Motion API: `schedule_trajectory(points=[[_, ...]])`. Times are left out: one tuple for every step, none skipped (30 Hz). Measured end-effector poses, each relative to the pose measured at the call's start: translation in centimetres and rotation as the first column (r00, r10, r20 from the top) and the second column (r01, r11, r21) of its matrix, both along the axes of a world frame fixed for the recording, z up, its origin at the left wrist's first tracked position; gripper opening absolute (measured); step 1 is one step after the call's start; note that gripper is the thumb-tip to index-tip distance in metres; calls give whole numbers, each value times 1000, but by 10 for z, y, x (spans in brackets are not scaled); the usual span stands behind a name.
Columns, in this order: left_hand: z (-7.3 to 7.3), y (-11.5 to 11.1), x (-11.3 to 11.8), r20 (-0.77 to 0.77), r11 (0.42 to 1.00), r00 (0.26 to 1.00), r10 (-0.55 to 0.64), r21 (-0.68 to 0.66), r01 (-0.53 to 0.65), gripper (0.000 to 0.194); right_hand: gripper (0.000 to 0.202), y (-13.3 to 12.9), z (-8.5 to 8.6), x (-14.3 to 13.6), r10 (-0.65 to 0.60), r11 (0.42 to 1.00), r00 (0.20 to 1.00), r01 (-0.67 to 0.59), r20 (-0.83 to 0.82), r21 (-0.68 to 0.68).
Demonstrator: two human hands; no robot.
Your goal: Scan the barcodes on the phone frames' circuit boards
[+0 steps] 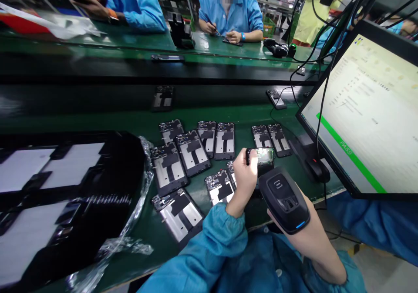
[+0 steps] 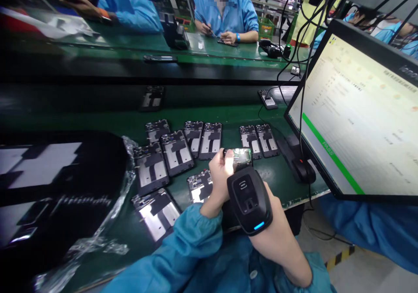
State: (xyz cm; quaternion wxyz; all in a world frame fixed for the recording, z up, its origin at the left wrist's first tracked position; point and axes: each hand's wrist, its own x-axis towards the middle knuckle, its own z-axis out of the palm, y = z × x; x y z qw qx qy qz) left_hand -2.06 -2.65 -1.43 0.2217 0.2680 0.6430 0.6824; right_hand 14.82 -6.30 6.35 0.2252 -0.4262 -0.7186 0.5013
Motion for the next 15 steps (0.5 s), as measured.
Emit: schedule_trajectory(points=[[2, -2, 1, -35, 1000, 999, 18, -3, -19, 40, 54, 0, 1, 0, 0, 1000, 1000, 0, -4, -3], [4, -3, 1, -63, 999, 997, 36, -2, -36, 39, 52, -1, 3, -1, -1, 1000, 1000, 1, -15, -6], [6, -4, 2, -84, 999, 995, 47, 1, -47, 39, 48, -1, 5, -1, 1, 1000, 1000, -1, -27, -11], [8, -5, 3, -102, 999, 993, 54, 4, -54, 38, 44, -1, 7, -2, 4, 1000, 999, -5, -38, -19], [10, -6, 3, -116, 998, 992, 58, 6, -58, 38, 40, -1, 9, -2, 7, 1000, 999, -9, -48, -30], [11, -6, 4, -127, 998, 990, 60, 9, -59, 38, 37, -2, 11, -3, 10, 999, 998, -12, -57, -42], [11, -7, 4, -137, 998, 989, 60, 12, -58, 37, 36, -2, 13, -3, 14, 998, 998, -17, -64, -55], [11, -7, 4, -149, 998, 987, 60, 13, -58, 37, 38, -2, 14, -2, 10, 998, 997, -15, -72, -64], [11, -7, 5, -161, 998, 985, 60, 14, -58, 37, 40, -2, 15, -1, 2, 997, 997, -8, -78, -72], [10, -8, 5, -174, 998, 983, 64, 16, -62, 37, 42, -3, 16, 0, -4, 997, 997, -2, -80, -78], [9, -8, 5, -187, 998, 980, 65, 19, -63, 36, 44, -3, 15, 3, -11, 997, 997, 5, -78, -81], [8, -8, 5, -200, 998, 978, 67, 22, -64, 36, 46, -4, 13, 5, -20, 997, 997, 15, -72, -79], [7, -8, 5, -213, 997, 974, 72, 25, -68, 36, 49, -6, 11, 8, -31, 997, 997, 26, -65, -75], [7, -9, 5, -229, 997, 970, 77, 26, -73, 35, 52, -7, 8, 11, -51, 997, 997, 47, -60, -66], [6, -9, 6, -246, 996, 966, 84, 26, -80, 35, 55, -9, 5, 14, -69, 996, 996, 66, -57, -57]])
